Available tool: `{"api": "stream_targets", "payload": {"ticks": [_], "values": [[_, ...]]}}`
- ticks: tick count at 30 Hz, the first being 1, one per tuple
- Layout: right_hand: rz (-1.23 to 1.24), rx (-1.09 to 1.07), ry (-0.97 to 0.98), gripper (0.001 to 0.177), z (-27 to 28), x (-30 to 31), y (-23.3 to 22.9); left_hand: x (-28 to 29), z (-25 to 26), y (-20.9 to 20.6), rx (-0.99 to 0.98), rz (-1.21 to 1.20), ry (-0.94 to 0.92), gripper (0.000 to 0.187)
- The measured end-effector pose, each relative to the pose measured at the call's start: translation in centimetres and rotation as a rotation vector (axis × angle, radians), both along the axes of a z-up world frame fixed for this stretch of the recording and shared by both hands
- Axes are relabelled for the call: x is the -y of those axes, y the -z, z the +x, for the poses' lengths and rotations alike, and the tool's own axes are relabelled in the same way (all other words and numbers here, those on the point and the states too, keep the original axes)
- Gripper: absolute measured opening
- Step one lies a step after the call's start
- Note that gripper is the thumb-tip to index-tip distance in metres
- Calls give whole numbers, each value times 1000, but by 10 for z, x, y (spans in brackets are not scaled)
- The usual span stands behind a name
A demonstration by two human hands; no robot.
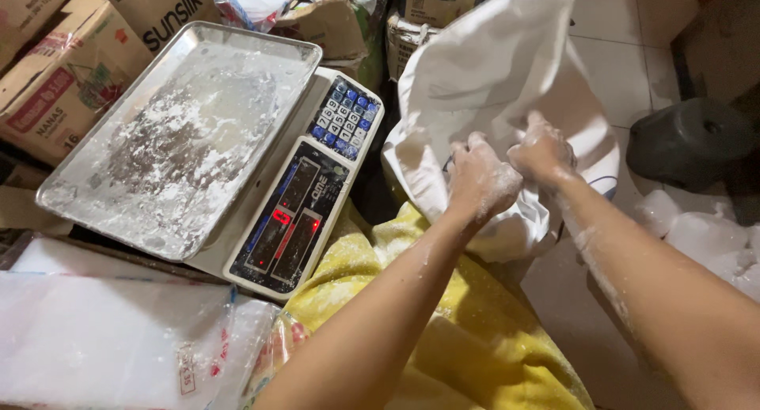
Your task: The person scoops white powder from a large sack into small plastic bags placed on a digital scale. They adjust the amount to reach a target weight, tie the bags, and set them aside. The process is repeated multiple times in a cluttered storage area.
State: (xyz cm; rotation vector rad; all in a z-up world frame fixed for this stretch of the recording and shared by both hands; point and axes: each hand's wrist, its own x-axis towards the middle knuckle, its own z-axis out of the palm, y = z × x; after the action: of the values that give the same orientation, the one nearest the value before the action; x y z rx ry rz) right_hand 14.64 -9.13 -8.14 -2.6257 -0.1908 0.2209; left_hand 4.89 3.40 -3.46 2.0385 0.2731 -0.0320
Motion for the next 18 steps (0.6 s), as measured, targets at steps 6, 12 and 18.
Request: {"api": "stream_targets", "payload": {"ticks": [6, 12, 18], "values": [[-12, 30, 6, 56, -1, 9, -2, -4, 7, 0, 206, 168, 65, 42], [-13, -37, 10, 54, 4, 19, -6, 0, 19, -3, 212, 312, 155, 37], [63, -228, 25, 53, -2, 36, -27, -7, 31, -4, 599, 700, -71, 41]]}}
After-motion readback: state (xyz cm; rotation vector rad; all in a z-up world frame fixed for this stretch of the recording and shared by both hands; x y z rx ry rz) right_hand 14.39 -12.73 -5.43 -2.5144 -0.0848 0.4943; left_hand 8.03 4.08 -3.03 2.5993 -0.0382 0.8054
